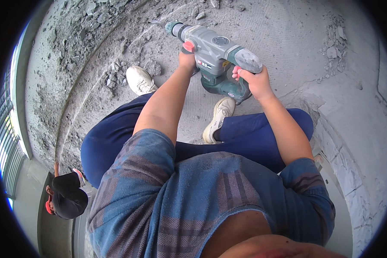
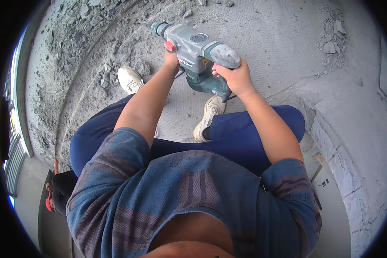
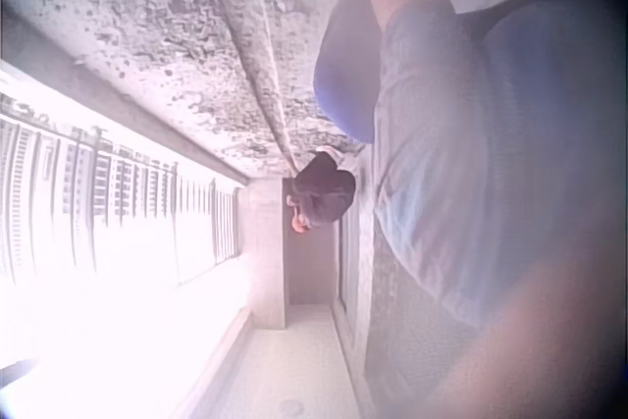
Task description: Using a hammer drill to chip away at or drill into a concrete floor.
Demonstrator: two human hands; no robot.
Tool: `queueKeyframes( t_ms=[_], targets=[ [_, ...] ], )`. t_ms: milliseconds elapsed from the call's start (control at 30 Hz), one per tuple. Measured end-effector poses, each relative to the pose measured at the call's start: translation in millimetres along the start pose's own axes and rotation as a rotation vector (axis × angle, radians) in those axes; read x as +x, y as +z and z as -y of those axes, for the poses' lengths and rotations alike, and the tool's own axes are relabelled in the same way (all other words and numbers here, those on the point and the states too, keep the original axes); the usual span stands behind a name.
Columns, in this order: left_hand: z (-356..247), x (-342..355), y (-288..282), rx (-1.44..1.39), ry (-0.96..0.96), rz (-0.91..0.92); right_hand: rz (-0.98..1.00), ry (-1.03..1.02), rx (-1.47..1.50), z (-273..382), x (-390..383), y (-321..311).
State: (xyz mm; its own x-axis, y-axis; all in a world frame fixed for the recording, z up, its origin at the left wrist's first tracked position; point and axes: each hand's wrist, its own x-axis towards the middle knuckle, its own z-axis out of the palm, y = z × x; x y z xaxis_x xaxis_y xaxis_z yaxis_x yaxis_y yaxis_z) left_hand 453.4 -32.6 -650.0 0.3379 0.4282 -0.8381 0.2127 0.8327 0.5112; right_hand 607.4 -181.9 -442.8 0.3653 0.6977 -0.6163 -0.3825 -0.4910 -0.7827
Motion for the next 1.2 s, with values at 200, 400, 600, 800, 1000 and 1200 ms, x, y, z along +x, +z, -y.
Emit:
queueKeyframes(
  t_ms=[200,400,600,800,1000,1200],
  targets=[
    [24.4,-1.0,-24.1,-0.651,-0.033,0.169,-0.035,-0.317,-0.435,21.3,-31.3,67.5],
    [40.0,20.5,-48.3,-0.549,-0.089,0.228,-0.041,-0.286,-0.433,7.3,-23.7,77.4],
    [52.8,42.8,-75.8,-0.427,-0.087,0.182,-0.151,-0.328,-0.408,-13.3,-18.4,97.8],
    [32.6,32.1,-96.3,0.479,0.21,-0.029,-0.074,-0.077,0.084,-71.3,-21.3,64.2],
    [9.1,6.8,-76.0,0.41,0.055,-0.229,-0.045,0.013,0.288,-73.1,-18.8,38.4],
    [6.4,-15.4,-36.8,-0.026,0.086,-0.121,0.012,-0.083,0.016,-40.7,-20.3,33.9]
  ],
)
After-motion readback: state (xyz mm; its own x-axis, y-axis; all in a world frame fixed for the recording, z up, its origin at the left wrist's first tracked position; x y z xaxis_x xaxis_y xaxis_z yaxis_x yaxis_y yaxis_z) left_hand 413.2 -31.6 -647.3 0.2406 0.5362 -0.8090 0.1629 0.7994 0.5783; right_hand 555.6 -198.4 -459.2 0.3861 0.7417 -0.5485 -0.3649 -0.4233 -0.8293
